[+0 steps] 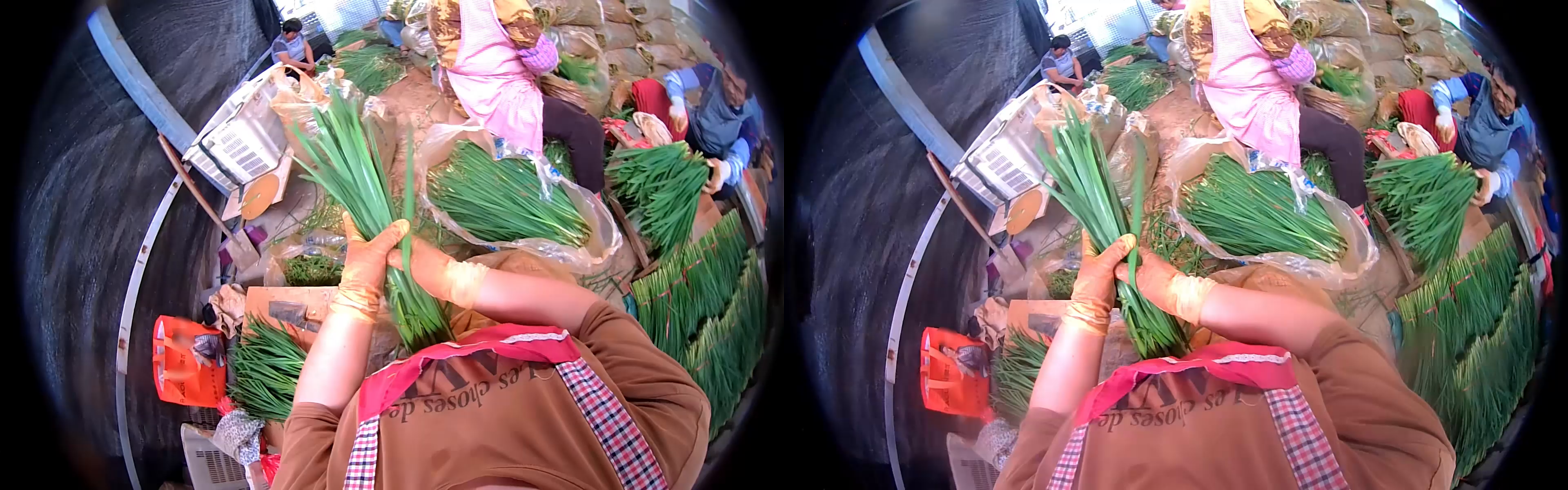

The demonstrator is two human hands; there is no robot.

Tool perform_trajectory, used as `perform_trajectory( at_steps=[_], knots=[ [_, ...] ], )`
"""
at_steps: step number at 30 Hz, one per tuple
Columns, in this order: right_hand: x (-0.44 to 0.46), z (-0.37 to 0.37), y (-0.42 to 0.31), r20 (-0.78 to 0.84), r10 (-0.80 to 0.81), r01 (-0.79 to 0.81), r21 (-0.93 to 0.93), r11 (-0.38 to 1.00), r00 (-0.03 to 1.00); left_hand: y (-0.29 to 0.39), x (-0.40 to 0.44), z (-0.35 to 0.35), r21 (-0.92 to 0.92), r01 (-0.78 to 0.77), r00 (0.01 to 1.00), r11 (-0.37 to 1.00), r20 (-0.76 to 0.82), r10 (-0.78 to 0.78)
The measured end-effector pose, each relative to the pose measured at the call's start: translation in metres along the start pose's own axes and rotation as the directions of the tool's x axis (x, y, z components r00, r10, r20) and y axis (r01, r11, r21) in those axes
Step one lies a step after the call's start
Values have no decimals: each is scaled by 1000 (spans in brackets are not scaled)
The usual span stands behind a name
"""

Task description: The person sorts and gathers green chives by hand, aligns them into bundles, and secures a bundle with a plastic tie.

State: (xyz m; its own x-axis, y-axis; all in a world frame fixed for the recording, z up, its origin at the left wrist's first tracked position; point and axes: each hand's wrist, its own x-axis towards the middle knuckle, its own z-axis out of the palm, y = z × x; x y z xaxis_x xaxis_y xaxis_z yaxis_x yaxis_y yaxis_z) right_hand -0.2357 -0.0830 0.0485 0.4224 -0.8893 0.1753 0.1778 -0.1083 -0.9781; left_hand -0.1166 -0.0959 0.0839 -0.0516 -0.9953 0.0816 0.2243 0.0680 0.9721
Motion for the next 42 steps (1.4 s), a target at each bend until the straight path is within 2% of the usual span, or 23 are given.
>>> perform_trajectory(
  at_steps=[4, 6, 7, 8, 9, 11, 15, 17, 19, 21, 23, 25, 27, 29, 33, 35, 36, 37, 38, 39, 40, 41, 42],
  knots=[
    [-7, 0, -6, 34, 258, -241, 489, 838, 966, -1, 11, -6, -114, 106, 993, 988, -37, -111],
    [-3, -16, 7, 259, 252, -360, 730, 581, 932, -6, 14, -11, -193, 157, 984, 969, -47, -169],
    [-3, -22, 10, 363, 215, -421, 804, 419, 907, -5, 17, -17, -229, 299, 953, 926, 24, -302],
    [-5, -26, 13, 331, 214, -391, 836, 385, 919, -5, 17, -19, -263, 358, 933, 896, 70, -352],
    [-7, -25, 7, 345, 84, -352, 866, 356, 935, 2, 13, -16, -296, 415, 910, 860, 117, -398],
    [-11, -25, 2, 474, 43, -456, 815, 357, 880, -2, 14, -20, -312, 392, 919, 865, 163, -358],
    [-8, -9, 11, 223, 85, -188, 499, 846, 971, -7, 14, -22, -230, 289, 956, 929, 17, -293],
    [-3, 8, 12, 30, 39, -45, 231, 972, 999, -8, 16, -34, -321, 390, 921, 863, 115, -373],
    [-4, 7, -5, 43, 213, -217, 231, 949, 976, -10, 15, -39, -405, 376, 926, 833, 159, -341],
    [-1, 10, -11, 12, 263, -261, 177, 949, 965, 4, 9, -35, -523, 196, 973, 829, 206, -100],
    [-6, 17, -22, -77, 207, -213, -77, 974, 975, 18, 8, -44, -621, 291, 918, 728, 397, -29],
    [-5, 31, -31, -183, 165, -227, -404, 886, 969, 29, 24, -48, -514, 47, 959, 856, 264, 106],
    [-4, 40, -42, -139, 137, -191, -536, 822, 981, 57, 43, -53, -300, 109, 958, 948, 287, -19],
    [8, 43, -49, -183, 6, -132, -685, 716, 983, 87, 50, -35, -285, 90, 972, 954, 235, -21],
    [27, 22, -59, -164, -190, -28, -823, 568, 968, 122, 62, -9, -118, 35, 979, 992, 204, -10],
    [21, 2, -71, -81, -222, 36, -879, 476, 972, 113, 63, 0, -45, -165, 951, 985, 258, 172],
    [24, -12, -59, -45, -378, 47, -972, 231, 925, 104, 67, -3, 4, -194, 944, 981, 273, 185],
    [21, -31, -86, 5, -418, 104, -971, 214, 908, 97, 66, -3, 51, -217, 939, 975, 285, 194],
    [22, -45, -109, -21, -485, 169, -924, 344, 874, 91, 58, -1, -3, -155, 946, 988, 286, 150],
    [25, -54, -133, -6, -560, 246, -894, 374, 829, 74, 66, -8, 68, -232, 937, 970, 284, 204],
    [28, -64, -157, 8, -629, 325, -862, 390, 777, 68, 67, -9, 101, -177, 938, 979, 319, 136],
    [36, -70, -179, 76, -705, 402, -862, 309, 705, 60, 65, -8, 138, -116, 934, 984, 353, 60],
    [48, -78, -192, 256, -745, 441, -896, 56, 616, 53, 60, -3, 156, -119, 926, 980, 372, 54]
  ],
)
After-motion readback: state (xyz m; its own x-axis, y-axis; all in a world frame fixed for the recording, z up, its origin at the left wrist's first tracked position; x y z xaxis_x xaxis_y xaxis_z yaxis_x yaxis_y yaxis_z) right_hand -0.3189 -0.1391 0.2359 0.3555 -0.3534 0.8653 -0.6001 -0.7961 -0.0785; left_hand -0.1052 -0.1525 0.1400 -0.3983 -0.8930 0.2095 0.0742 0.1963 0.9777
